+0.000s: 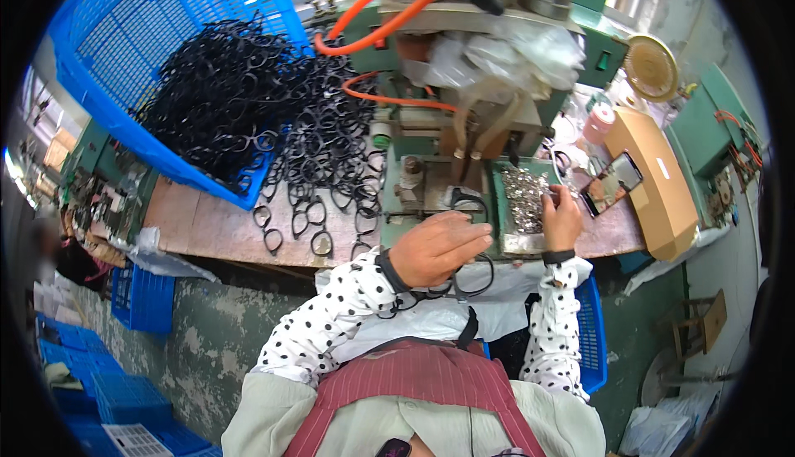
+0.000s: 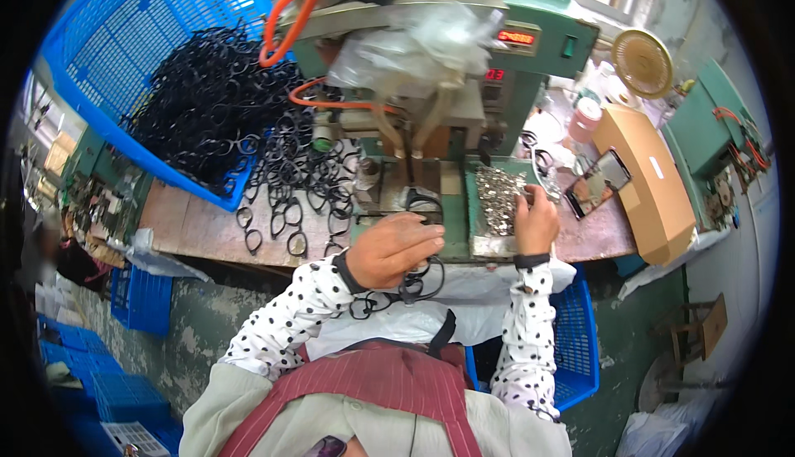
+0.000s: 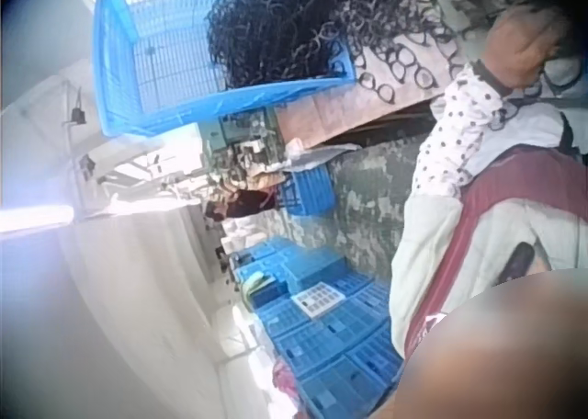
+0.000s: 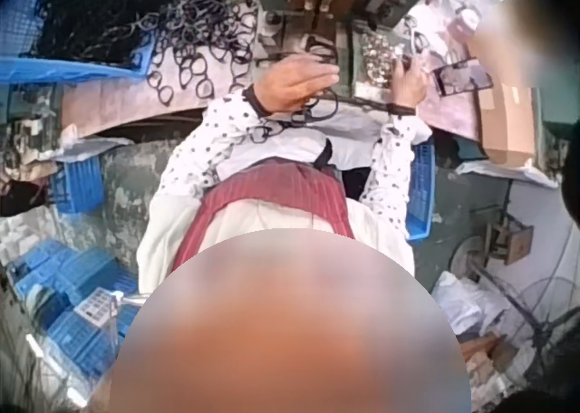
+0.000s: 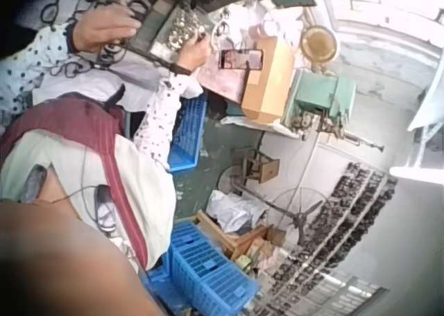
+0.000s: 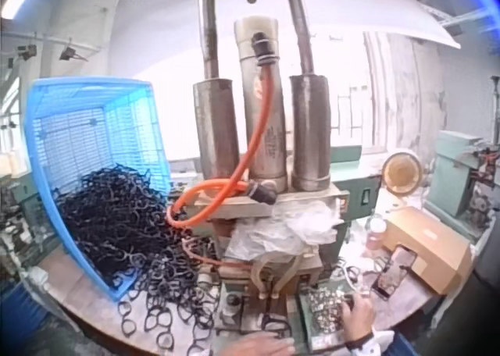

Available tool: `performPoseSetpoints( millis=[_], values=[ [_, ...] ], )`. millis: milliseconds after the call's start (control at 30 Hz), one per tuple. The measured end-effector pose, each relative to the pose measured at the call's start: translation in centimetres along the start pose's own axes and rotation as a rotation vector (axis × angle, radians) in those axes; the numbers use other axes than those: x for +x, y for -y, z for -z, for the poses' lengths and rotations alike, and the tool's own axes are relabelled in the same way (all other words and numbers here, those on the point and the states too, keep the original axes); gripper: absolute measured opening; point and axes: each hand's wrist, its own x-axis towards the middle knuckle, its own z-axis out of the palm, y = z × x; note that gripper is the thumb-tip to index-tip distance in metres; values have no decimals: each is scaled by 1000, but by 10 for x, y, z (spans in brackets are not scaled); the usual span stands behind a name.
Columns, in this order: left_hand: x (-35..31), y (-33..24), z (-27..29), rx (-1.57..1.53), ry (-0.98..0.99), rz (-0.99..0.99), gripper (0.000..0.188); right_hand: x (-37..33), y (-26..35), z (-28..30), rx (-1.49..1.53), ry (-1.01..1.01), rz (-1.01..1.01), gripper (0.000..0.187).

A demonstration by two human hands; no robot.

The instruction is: The person assembles eyeglasses by inserting metal nose pads into black frames using a press machine. They repeatedly pick up frames, place them in the machine, add nose pads, and operate the press to attach the parts.

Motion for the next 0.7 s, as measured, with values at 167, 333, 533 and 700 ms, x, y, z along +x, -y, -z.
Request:
performPoseSetpoints(
  millis=[167, 333, 533, 700],
  values=[
    [3, 0, -3, -13, 18, -12, 51, -19, 1, -16, -238, -97, 288, 18],
    [-4, -2, 3, 81, 61, 20, 55, -21, 9, -24, 174, -200, 196, 7],
    [-11, 8, 24, 361, -26, 21, 30, -26, 7, -13, 216, -237, 95, 4],
    [-114, 122, 58, 905, -419, 916, 44, -26, 8, -15, 157, -268, 137, 5]
  ],
)
